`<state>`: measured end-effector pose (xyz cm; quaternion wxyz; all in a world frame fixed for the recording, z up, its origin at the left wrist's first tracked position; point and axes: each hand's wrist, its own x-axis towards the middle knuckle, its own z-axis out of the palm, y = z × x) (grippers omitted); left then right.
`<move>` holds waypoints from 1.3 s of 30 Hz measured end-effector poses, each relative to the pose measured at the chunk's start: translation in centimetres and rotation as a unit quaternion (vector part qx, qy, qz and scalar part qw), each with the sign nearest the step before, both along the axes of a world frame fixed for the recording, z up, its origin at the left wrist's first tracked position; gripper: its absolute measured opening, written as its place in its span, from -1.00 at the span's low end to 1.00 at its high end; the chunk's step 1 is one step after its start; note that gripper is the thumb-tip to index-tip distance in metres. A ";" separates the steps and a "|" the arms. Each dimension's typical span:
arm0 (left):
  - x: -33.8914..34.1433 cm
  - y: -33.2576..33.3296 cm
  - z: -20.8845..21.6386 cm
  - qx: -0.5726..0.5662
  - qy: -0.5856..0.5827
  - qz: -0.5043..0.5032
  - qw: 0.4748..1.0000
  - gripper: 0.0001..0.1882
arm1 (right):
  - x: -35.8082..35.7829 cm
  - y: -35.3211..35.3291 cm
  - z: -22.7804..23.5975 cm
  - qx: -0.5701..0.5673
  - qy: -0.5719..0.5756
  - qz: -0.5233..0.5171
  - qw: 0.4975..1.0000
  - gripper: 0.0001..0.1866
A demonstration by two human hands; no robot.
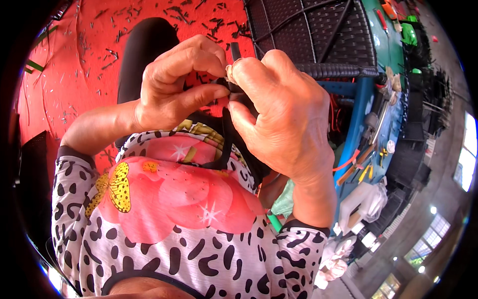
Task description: The person weaves and secures plastic wicker strands onto a black metal frame to construct furniture, using pliers and shears to cut and tuck the ends.
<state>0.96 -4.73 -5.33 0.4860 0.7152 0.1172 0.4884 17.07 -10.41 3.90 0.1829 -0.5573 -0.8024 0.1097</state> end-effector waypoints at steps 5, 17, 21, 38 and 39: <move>0.9 -0.9 -1.1 0.130 -0.041 0.113 0.984 -0.69 | 0.1 -0.1 -0.2 0.002 0.002 0.007 1.000 -0.64; 1.1 -1.6 -1.4 0.186 -0.037 0.182 0.965 -0.65 | 0.9 -0.8 -2.4 0.048 0.169 -0.016 0.984 -0.65; 0.9 -1.9 -0.7 0.190 -0.017 0.195 0.962 -0.66 | 1.4 -1.3 -3.5 0.090 0.261 0.001 0.961 -0.68; 1.8 -1.8 1.4 0.242 0.120 0.307 0.913 -0.77 | 3.2 -0.9 -6.2 0.283 0.304 -0.037 0.909 -0.86; 1.8 -1.3 1.8 0.243 0.124 0.315 0.909 -0.79 | 3.6 0.3 -5.6 0.338 0.249 -0.016 0.907 -0.83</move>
